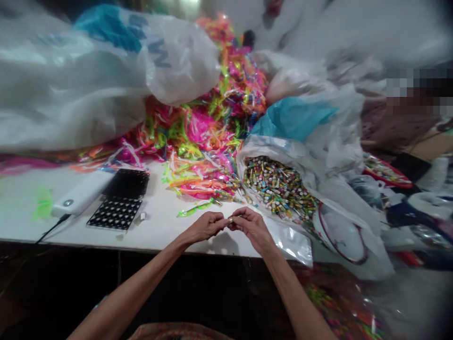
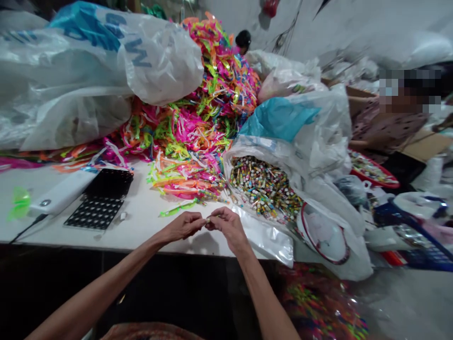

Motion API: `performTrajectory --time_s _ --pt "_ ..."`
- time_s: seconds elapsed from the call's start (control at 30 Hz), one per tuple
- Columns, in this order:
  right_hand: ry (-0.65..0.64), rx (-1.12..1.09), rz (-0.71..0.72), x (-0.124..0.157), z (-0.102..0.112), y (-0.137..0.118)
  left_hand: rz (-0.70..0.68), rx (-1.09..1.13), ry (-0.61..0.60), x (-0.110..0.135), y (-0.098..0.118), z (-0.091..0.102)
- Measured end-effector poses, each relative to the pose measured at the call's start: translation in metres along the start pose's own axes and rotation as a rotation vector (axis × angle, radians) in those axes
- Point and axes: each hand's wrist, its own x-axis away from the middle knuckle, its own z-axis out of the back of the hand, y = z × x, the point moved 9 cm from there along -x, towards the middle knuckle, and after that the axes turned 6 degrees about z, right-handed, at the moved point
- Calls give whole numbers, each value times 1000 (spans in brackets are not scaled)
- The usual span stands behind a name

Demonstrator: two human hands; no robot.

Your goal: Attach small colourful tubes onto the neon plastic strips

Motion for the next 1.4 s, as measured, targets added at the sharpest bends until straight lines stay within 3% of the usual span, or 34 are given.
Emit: performTrajectory --time_s 0.1,0.17,0.27,0.33,0.4,0.47,0.53,0.63,0.87,0.93,1.07,1.2,1.3,1.4 --pt "99 359 51 -20 33 -5 -66 -418 186 -15 18 29" --pt "226 660 72 -36 70 -18 -114 -687 383 -21 40 57" --pt "340 905 46 -58 121 -32 -180 -915 652 -16 68 90" --pt "344 1049 21 -69 139 -32 -132 -986 692 -12 61 95" --pt "329 1164 8 -75 145 -26 -35 -1015 591 -12 32 83" --pt "324 1249 10 -77 142 -18 32 -1005 494 -13 -4 66" --pt "327 1308 14 -78 136 -11 52 -995 495 -12 -30 54" --pt "341 1346 14 -79 130 -9 67 -1004 495 -14 -51 48" --pt "429 1172 48 -63 123 -24 85 -919 411 -16 -41 65" --pt "375 965 88 -52 103 -19 86 -885 388 -16 -37 64" --pt "135 261 74 -30 41 7 47 -732 427 -11 -30 59" --pt "116 -74 -46 -19 10 25 65 -310 392 -2 -33 52" --pt "115 -147 -57 -19 3 27 124 125 204 4 -38 31" --pt "35 -123 -71 -19 -3 27 228 373 58 11 -42 11"
